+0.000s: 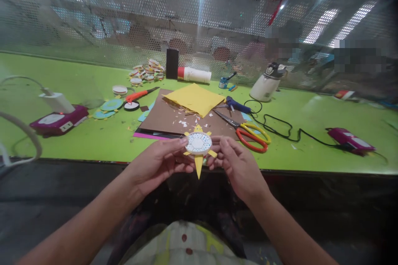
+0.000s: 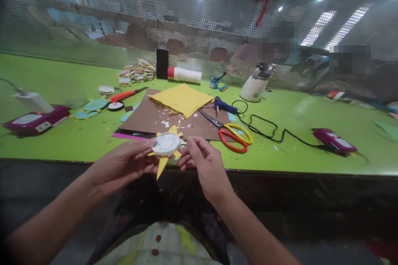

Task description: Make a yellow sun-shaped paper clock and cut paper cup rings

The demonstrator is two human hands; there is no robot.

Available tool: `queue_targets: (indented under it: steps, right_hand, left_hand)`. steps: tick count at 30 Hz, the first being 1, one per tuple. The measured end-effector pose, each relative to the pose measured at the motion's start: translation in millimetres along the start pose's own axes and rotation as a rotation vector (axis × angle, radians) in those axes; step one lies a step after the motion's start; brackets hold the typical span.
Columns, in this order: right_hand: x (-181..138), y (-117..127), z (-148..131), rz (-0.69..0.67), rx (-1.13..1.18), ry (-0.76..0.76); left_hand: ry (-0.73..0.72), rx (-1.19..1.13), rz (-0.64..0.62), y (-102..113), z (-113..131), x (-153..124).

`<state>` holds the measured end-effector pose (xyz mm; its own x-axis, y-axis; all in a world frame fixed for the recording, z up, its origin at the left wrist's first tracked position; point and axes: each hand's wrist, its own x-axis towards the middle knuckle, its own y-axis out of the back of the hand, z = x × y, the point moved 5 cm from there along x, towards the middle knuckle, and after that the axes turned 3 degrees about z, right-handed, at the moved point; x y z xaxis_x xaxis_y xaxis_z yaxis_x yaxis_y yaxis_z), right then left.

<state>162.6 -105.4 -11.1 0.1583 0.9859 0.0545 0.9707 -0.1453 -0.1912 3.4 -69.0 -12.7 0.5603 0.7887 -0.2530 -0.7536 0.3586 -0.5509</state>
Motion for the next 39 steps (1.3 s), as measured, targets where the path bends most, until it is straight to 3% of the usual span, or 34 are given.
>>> queue_targets:
  steps: [4, 15, 23, 28, 32, 35, 37, 39]
  right_hand:
    - [-1.6, 2.1, -12.9, 0.012, -0.167, 0.205]
    - [-11.7, 8.3, -12.0, -0.086, -0.253, 0.261]
    - [-22.9, 6.3, -31.2, -0.081, -0.803, 0.761]
    - [-23.7, 6.6, -36.3, -0.084, -0.801, 0.885]
    - [-22.6, 7.9, -37.4, -0.084, -0.796, 0.897]
    - [-21.4, 10.3, -37.8, -0.074, -0.784, 0.866]
    - [-21.0, 11.2, -38.1, -0.075, -0.773, 0.848]
    - [-21.1, 10.9, -38.4, -0.081, -0.764, 0.840]
  left_hand:
    - [0.039, -0.113, 0.073, -2.6, -1.7, 1.9]
    - [0.039, -0.192, 0.079, -13.2, -9.4, 4.3]
    - [0.049, -0.182, 0.080, -15.4, -12.0, 2.1]
    - [0.044, -0.158, 0.069, -18.0, -13.1, 2.9]
    - [0.002, -0.038, 0.043, -20.5, -14.1, 2.4]
    - [-0.170, 0.184, 0.144, -14.1, -10.2, -2.7]
    - [-0.400, 0.417, 0.275, -8.1, -1.7, -11.8]
    - [-0.676, 0.686, 0.313, -10.4, 7.1, -24.2]
